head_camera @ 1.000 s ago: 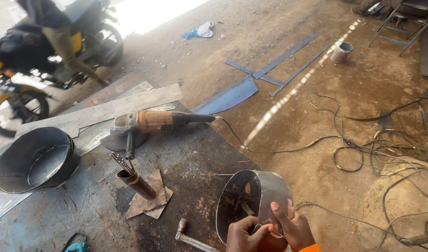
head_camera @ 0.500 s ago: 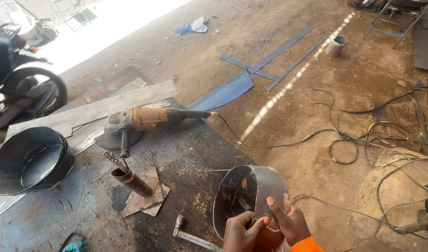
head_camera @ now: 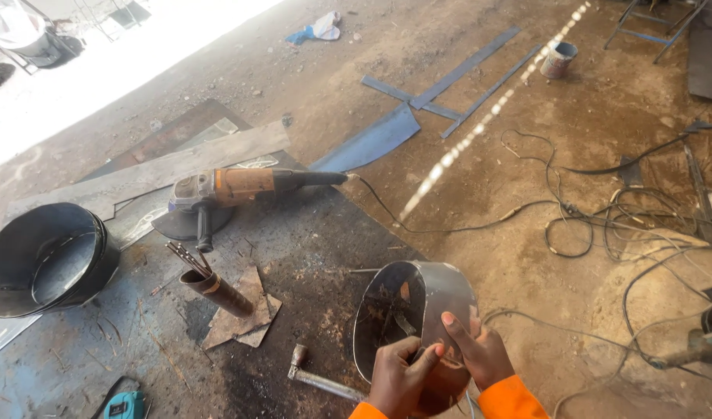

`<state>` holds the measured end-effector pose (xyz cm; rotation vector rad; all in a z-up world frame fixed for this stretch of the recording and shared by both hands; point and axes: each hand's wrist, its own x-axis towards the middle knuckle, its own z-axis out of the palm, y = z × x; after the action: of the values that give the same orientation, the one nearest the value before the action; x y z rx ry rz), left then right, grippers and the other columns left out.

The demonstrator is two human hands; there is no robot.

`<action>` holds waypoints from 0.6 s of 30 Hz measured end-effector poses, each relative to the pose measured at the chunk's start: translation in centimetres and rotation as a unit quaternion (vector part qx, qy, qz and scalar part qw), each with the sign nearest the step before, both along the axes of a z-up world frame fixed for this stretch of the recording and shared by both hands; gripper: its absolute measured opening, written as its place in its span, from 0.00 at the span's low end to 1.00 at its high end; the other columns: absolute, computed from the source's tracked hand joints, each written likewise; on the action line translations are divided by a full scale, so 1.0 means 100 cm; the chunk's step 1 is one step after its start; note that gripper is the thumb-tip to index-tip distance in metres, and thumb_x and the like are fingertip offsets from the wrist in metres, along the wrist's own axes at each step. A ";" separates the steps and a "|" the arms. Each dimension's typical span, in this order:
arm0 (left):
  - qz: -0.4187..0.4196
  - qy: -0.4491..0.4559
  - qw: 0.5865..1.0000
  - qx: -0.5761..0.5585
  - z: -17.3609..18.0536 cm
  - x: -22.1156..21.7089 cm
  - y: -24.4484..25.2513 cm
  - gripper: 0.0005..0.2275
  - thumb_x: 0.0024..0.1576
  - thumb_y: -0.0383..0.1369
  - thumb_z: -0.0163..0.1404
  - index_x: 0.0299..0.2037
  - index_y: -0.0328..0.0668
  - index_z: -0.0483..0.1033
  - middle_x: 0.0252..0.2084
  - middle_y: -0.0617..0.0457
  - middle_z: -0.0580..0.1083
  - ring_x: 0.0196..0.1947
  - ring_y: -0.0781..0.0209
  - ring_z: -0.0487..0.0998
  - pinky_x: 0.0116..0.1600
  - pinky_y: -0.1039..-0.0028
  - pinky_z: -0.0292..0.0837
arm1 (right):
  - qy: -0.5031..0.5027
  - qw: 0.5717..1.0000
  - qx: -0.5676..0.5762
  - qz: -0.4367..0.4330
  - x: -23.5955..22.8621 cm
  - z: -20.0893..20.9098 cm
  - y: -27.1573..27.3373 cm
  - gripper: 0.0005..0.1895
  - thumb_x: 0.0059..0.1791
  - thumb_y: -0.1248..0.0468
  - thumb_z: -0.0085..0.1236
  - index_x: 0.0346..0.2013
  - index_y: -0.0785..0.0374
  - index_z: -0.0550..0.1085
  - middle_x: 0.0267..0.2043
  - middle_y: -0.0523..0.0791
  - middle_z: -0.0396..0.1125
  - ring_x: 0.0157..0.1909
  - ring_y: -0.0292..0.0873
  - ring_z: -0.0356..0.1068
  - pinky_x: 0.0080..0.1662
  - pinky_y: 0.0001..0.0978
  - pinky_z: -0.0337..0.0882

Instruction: The person shapes a flat metal sheet into a cylindrical form by hand. They repeatedly bend the sheet, align the edges to form a seam, and adjust the curvature to create a circular shape.

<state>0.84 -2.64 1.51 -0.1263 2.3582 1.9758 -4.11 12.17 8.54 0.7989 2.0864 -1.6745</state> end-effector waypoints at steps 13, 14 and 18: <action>0.019 0.042 0.999 -0.018 0.013 -0.001 -0.002 0.23 0.59 0.41 0.61 0.18 0.45 0.61 0.15 0.54 0.58 0.21 0.69 0.56 0.25 0.72 0.53 | 0.068 0.996 -0.059 -0.008 -0.001 -0.072 0.028 0.28 0.47 0.36 0.59 0.28 0.59 0.71 0.21 0.43 0.65 0.25 0.38 0.66 0.31 0.32 0.67; 0.033 0.041 0.999 -0.006 0.008 -0.001 -0.001 0.20 0.57 0.41 0.62 0.17 0.43 0.69 0.11 0.46 0.63 0.19 0.67 0.61 0.24 0.73 0.59 | 0.130 0.982 -0.137 -0.019 -0.001 -0.097 0.039 0.28 0.52 0.37 0.56 0.33 0.60 0.75 0.22 0.46 0.70 0.24 0.41 0.72 0.32 0.34 0.76; 0.036 0.031 0.999 0.004 0.008 -0.001 -0.004 0.20 0.57 0.40 0.62 0.17 0.42 0.68 0.12 0.46 0.62 0.20 0.69 0.60 0.24 0.74 0.59 | 0.151 0.965 -0.199 -0.085 0.010 -0.051 0.039 0.26 0.55 0.41 0.52 0.40 0.64 0.74 0.31 0.48 0.72 0.30 0.44 0.75 0.39 0.41 0.78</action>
<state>0.72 -3.02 2.34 -0.1552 2.4170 2.0495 -3.07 16.09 3.45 0.6372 1.7983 -2.3383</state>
